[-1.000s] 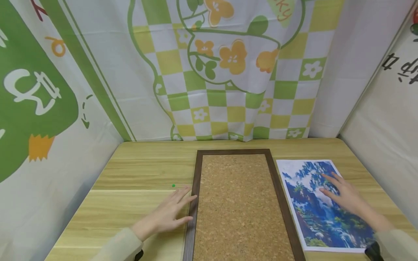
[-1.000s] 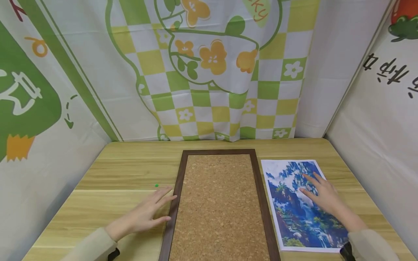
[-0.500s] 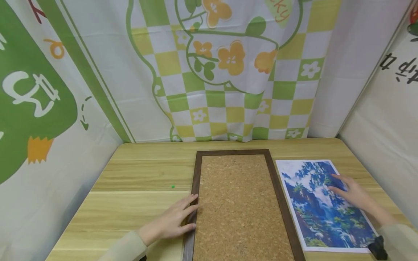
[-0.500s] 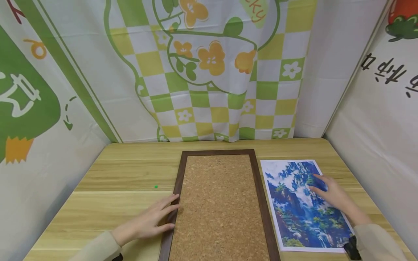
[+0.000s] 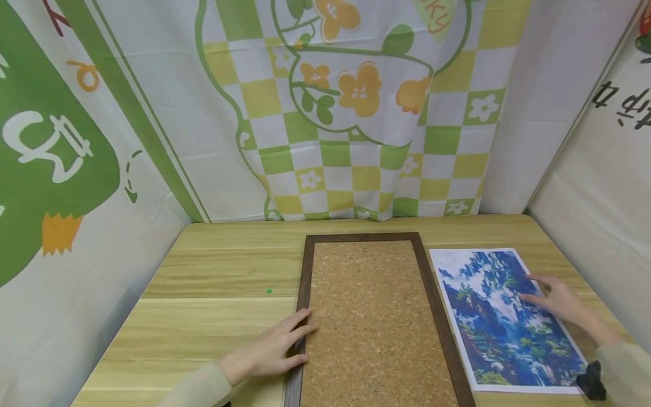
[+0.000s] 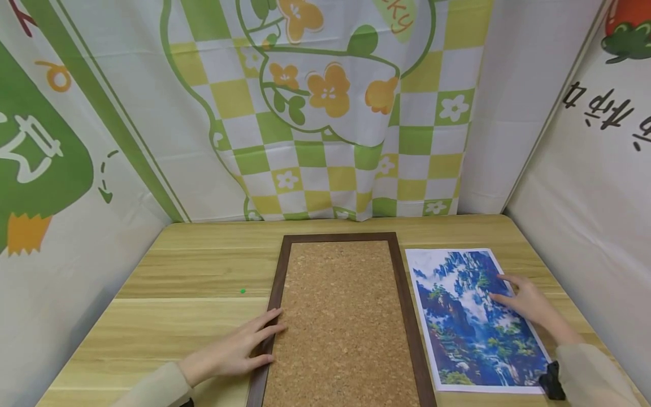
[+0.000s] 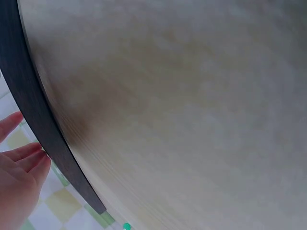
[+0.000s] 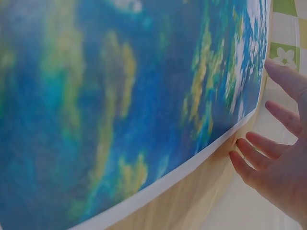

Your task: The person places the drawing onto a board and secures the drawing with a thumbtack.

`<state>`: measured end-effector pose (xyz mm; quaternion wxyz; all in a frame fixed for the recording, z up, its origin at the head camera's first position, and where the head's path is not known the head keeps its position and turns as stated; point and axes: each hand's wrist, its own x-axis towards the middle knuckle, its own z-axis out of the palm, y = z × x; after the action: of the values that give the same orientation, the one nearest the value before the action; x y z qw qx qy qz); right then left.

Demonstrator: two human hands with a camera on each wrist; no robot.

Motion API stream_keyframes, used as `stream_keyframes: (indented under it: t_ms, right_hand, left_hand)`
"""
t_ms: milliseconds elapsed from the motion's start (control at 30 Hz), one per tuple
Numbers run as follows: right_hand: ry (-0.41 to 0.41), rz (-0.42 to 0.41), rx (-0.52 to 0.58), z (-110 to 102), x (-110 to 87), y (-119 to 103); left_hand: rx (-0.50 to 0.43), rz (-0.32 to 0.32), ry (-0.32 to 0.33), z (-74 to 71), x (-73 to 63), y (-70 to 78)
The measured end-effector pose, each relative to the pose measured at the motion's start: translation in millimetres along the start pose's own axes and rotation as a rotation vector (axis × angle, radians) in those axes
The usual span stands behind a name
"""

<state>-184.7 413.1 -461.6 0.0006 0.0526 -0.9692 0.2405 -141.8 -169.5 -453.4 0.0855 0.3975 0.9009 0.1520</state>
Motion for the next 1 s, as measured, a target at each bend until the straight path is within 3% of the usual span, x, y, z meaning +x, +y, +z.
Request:
stream_keyframes:
  t_ms: [400, 1000]
  right_hand:
    - [-0.045, 0.04, -0.047, -0.9, 2.1, 7.7]
    - [-0.047, 0.005, 0.042, -0.4, 5.5, 2.6]
  left_hand:
    - [0.034, 0.027, 0.01, 2.3, 0.2, -0.2]
    - [0.064, 0.036, 0.005, 2.9, 1.0, -0.3]
